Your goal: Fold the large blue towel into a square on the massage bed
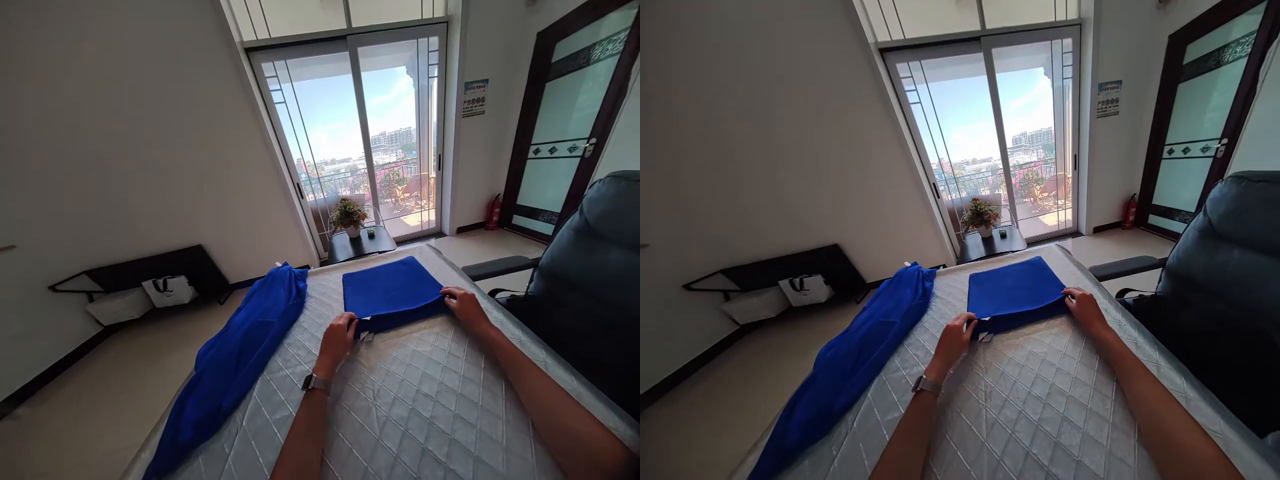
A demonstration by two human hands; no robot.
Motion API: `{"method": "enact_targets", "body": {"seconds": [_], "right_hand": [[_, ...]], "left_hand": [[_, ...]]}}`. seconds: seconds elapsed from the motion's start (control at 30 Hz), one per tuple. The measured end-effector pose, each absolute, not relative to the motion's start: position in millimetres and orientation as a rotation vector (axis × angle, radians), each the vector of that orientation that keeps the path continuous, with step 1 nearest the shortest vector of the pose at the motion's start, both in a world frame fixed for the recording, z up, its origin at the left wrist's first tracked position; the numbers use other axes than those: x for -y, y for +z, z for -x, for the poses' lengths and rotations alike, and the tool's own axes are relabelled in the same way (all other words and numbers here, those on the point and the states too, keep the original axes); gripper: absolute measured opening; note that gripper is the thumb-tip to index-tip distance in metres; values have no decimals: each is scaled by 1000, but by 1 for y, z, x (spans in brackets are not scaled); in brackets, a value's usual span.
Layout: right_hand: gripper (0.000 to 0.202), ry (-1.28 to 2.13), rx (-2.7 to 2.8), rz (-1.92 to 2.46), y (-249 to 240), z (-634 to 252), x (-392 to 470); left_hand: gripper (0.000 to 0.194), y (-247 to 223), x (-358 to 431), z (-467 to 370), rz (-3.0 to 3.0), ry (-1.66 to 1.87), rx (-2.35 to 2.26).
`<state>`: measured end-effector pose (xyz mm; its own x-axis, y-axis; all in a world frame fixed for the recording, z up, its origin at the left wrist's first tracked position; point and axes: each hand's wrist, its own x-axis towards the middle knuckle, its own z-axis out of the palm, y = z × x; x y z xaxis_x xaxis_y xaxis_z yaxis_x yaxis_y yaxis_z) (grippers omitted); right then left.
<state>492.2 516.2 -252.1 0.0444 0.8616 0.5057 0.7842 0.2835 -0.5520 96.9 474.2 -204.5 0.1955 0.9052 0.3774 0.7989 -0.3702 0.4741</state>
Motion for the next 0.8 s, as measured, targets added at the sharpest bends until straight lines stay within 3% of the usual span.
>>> {"method": "enact_targets", "body": {"seconds": [0.33,0.63,0.8], "right_hand": [[28,79,1857,1588,-251,-492,-506],[22,-75,1954,1749,-241,-488,-497],[34,-237,1978,1636,-238,-477,-497]], "left_hand": [[10,-176,-463,-91,-2444,375,-1793],[9,-178,-465,-87,-2480,335,-1771],[22,-180,-468,-90,-2551,622,-1760]]}}
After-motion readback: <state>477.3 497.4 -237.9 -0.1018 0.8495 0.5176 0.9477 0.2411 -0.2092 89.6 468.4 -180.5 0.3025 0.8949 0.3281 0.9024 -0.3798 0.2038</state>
